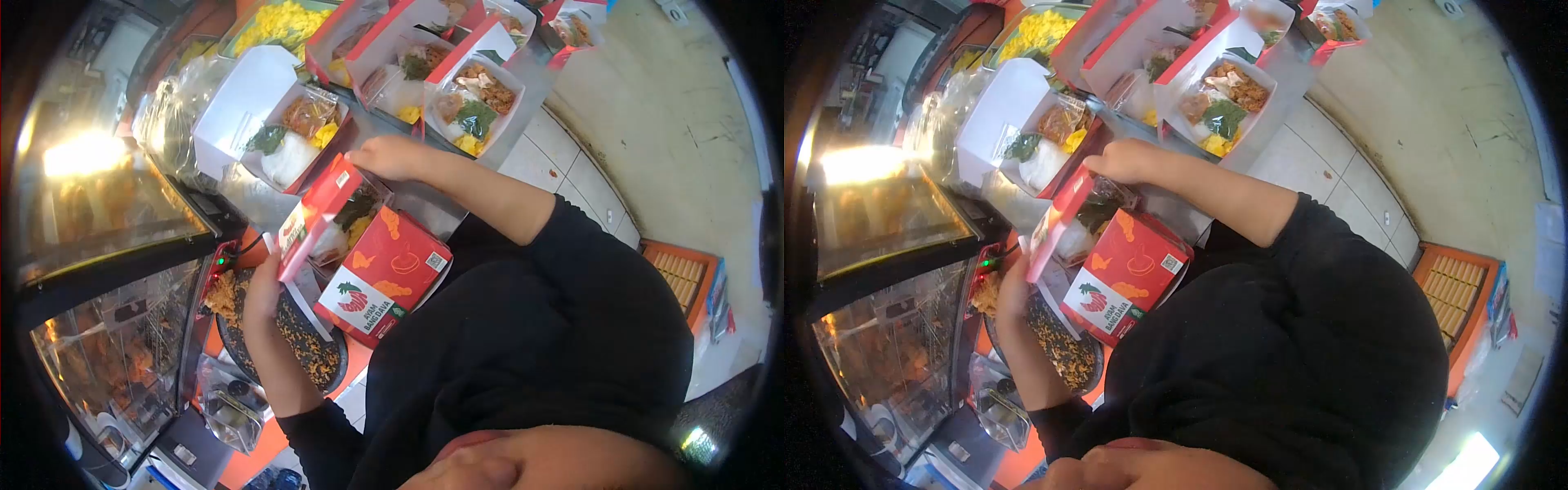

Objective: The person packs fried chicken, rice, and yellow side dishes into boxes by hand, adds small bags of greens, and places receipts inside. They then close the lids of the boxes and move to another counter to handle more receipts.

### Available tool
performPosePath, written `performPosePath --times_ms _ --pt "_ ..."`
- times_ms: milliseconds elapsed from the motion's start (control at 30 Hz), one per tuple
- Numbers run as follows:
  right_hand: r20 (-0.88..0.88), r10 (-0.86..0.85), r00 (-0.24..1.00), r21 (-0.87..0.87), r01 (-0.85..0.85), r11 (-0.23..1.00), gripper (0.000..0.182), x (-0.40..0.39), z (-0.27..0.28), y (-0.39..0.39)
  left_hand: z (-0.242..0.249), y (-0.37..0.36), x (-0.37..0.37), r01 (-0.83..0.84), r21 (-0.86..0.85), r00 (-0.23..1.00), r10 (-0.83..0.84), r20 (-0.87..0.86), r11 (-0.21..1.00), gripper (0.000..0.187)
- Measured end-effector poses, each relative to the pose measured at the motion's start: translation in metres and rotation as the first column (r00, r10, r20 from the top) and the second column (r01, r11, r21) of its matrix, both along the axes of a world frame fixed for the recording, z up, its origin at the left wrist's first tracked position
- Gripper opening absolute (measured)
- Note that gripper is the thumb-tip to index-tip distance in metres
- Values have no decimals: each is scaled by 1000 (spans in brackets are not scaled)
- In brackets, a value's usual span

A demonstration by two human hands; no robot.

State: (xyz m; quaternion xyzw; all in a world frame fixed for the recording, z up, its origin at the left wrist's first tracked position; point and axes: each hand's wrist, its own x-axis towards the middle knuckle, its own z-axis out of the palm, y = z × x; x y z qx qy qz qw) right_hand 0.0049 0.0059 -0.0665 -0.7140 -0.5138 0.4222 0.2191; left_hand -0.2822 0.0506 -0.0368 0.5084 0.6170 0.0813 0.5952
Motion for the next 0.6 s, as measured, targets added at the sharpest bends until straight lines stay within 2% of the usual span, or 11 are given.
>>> performPosePath --times_ms 67,100,200,233,300,433,467,500,533,567,600 --pt "115 121 986 -26 -118 993 46 0 -1 -6 -19 1 -12 153 8 988 -153 0 988 47" --pt "112 116 987 -29 -114 993 46 -1 0 -10 -18 -1 -11 157 4 988 -157 -2 988 47" --pt "-22 -17 1000 33 18 999 40 -8 3 -23 -14 -12 0 262 183 936 -203 -288 948 48" --pt "-21 -19 1000 30 20 999 40 -9 -3 -25 -17 -13 -1 264 180 935 -206 -287 948 48" --pt "-208 -140 968 157 175 972 41 -13 -20 -25 -26 -13 -4 112 220 986 -80 -147 969 47" --pt "-303 -102 947 101 138 985 45 -10 -26 -21 -24 -16 2 50 297 999 -46 -20 954 50" --pt "-187 -49 981 89 66 994 47 -10 -18 -24 -7 -20 17 345 343 854 -140 -502 874 53" --pt "-67 9 998 73 -4 997 49 -10 -12 -26 4 -26 29 610 233 491 -130 -861 758 55" --pt "-64 15 998 78 -10 997 49 -11 -16 -28 0 -31 31 628 262 402 -17 -915 733 60" --pt "34 55 998 154 -59 986 50 -11 -23 -31 -5 -32 27 624 268 406 -11 -914 734 60" --pt "133 85 987 223 -114 968 51 -10 -30 -33 -11 -32 22 690 451 486 99 -868 567 61"
